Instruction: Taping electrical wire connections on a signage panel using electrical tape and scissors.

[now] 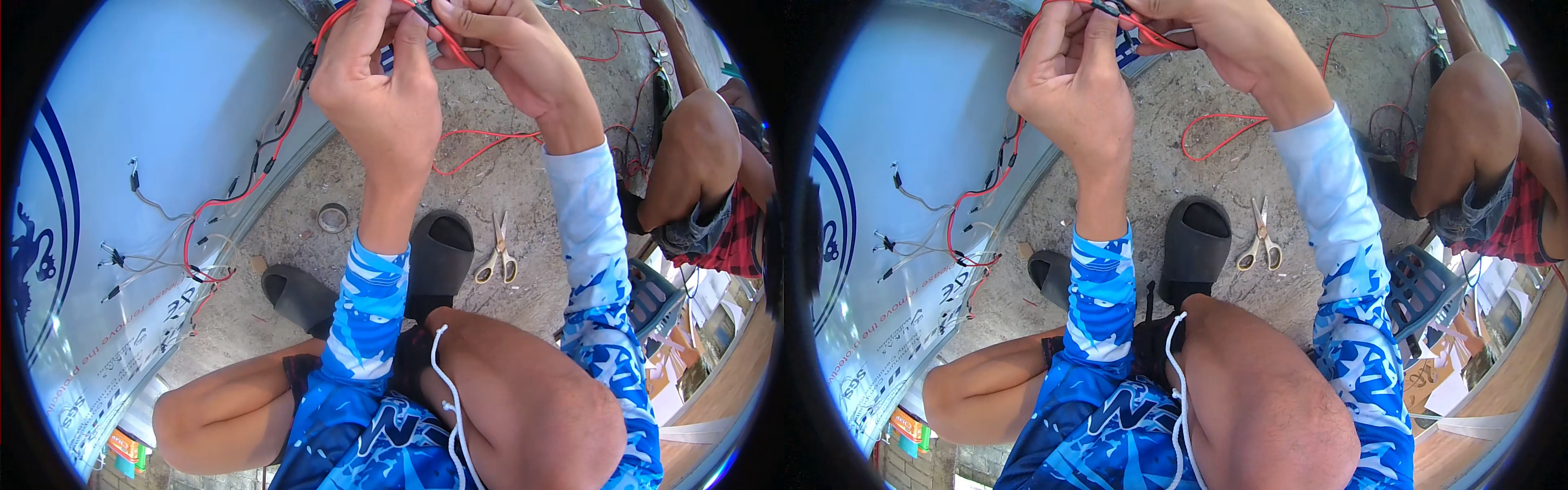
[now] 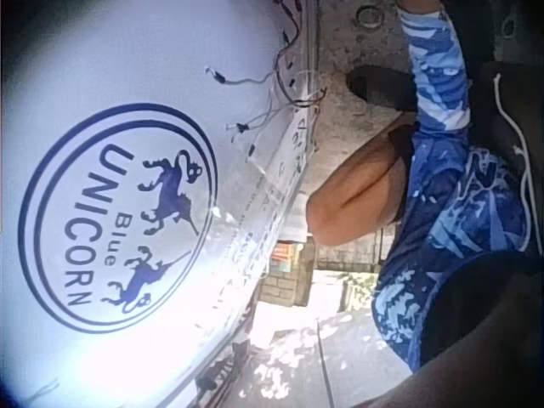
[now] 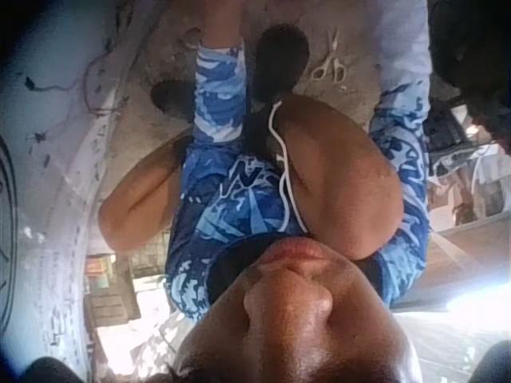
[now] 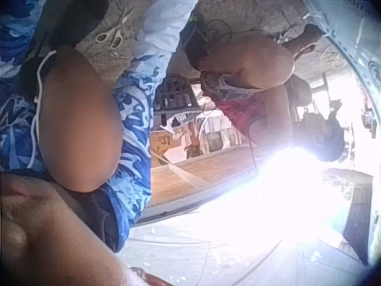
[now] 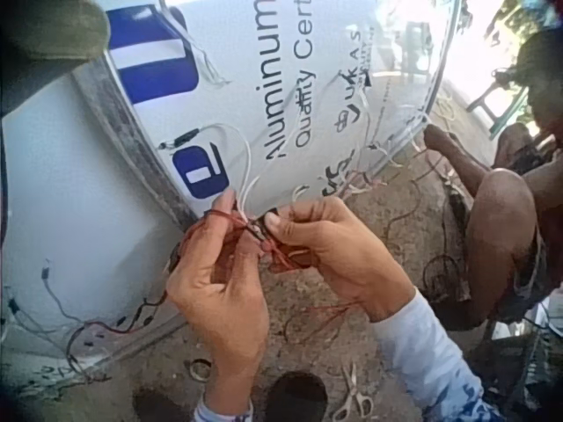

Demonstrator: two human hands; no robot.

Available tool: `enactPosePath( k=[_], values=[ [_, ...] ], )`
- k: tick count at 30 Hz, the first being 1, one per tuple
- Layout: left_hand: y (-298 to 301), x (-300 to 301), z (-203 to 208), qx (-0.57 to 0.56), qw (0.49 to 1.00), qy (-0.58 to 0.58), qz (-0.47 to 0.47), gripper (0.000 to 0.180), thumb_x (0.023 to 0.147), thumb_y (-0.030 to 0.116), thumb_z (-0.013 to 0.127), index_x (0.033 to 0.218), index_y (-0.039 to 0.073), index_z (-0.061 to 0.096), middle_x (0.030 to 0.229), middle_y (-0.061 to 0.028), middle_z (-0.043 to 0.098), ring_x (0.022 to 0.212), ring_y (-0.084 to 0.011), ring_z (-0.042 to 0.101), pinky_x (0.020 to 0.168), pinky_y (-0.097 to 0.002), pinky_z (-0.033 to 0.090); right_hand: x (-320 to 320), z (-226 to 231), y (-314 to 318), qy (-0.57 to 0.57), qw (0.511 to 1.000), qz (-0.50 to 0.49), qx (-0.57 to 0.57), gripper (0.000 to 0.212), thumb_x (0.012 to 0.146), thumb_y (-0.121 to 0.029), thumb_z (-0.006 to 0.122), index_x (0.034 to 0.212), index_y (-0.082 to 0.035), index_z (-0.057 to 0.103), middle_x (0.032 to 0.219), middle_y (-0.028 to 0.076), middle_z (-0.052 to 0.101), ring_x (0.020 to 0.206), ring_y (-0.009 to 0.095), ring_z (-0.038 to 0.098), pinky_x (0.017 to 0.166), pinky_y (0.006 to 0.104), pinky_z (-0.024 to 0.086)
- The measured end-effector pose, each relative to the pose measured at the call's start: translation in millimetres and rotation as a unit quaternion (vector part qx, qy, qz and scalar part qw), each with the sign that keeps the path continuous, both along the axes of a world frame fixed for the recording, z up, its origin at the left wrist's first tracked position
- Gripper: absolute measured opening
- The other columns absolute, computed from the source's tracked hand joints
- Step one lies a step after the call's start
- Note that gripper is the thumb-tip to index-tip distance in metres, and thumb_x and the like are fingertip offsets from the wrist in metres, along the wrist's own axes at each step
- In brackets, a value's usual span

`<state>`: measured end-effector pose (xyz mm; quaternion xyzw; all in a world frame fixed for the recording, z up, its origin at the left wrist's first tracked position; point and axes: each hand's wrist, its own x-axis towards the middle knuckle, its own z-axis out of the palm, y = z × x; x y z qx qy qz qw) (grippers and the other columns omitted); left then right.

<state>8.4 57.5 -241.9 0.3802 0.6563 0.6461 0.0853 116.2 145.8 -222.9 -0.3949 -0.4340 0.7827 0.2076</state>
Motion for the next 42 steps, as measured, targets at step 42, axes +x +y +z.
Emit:
enactPosePath(
  k=[42],
  values=[
    [-10.3, -26.8, 0.0, 0.044, 0.970, -0.188, -0.147, 0.038, 0.089, -0.015, 0.064, 0.125, -0.007, 0.067, 0.095, -0.0091, 0.070, 0.083, -0.0123, 0.068, 0.073, -0.0226, 0.055, -8.2, 28.3, 21.8, -0.099, 0.902, 0.203, 0.367, 0.010, 0.091, -0.006, 0.074, 0.091, 0.003, 0.077, 0.064, 0.003, 0.066, 0.049, 0.006, 0.055, 0.045, 0.0216, 0.041]
  ],
)
